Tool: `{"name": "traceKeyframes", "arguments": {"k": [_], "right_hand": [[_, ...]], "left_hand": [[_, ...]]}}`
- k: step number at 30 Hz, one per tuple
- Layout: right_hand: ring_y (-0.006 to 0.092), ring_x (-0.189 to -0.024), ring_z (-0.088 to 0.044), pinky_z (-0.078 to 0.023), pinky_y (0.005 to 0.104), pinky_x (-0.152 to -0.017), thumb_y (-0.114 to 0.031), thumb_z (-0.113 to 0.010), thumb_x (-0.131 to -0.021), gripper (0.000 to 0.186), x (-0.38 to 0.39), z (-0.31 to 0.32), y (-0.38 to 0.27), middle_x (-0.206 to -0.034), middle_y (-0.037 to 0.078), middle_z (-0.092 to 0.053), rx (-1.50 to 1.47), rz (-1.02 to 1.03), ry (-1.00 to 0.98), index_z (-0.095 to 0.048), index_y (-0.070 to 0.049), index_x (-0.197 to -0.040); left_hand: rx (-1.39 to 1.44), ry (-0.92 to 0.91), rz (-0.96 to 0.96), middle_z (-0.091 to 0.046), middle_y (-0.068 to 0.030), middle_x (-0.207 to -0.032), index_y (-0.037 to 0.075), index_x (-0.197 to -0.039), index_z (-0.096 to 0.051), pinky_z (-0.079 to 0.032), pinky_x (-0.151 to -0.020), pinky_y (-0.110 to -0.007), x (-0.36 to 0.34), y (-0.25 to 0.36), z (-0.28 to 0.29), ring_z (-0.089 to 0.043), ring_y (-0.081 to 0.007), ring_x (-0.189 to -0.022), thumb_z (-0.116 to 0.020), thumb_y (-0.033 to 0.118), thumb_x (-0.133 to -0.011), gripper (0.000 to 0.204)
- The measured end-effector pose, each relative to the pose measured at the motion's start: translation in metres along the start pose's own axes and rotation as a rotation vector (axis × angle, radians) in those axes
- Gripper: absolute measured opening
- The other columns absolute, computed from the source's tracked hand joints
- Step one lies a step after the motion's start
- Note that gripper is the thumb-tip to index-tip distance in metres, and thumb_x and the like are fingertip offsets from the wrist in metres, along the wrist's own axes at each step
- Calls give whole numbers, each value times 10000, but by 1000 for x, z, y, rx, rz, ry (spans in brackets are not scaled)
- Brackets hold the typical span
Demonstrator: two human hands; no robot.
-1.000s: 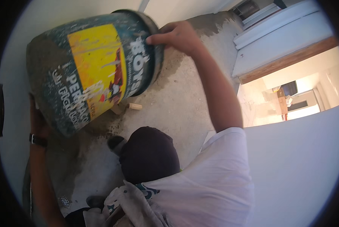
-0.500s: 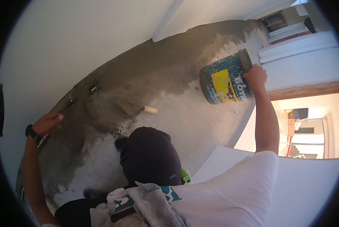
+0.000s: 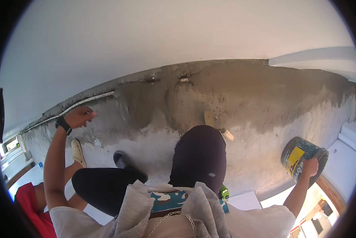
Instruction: The person scoops plaster from a bucket and applies it to a wall using a trowel, smoothing the surface. They repeatedly reach into the bucket to gather more material and continue spreading it along the wall.
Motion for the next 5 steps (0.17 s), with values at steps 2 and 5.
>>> {"name": "traceKeyframes", "arguments": {"k": [2, 5], "right_hand": [[397, -1006, -689, -558, 484, -857, -434, -776, -790, 484, 20, 32, -59, -1108, 203, -707, -109, 115, 44, -667, -33, -1038], [383, -638, -581, -432, 483, -606, -239, -701, -876, 313, 86, 88, -242, -682, 258, -570, -828, 828, 50, -617, 33, -745]], "left_hand": [[86, -34, -63, -717, -119, -923, -5, -1143, -675, -548, -653, -311, -8, 12, -9, -689, -177, -744, -607, 688, -888, 741], [240, -44, -128, -730, -100, -953, 20, -1144, -684, -555, -657, -299, -33, 32, -10, -689, -159, -739, -608, 693, -886, 725]]}}
Point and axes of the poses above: each hand's wrist, its own x-axis away from the middle knuckle, its own z-axis out of the back of the hand, y = z × x, the point moved 6 cm from there along -x, towards the middle knuckle
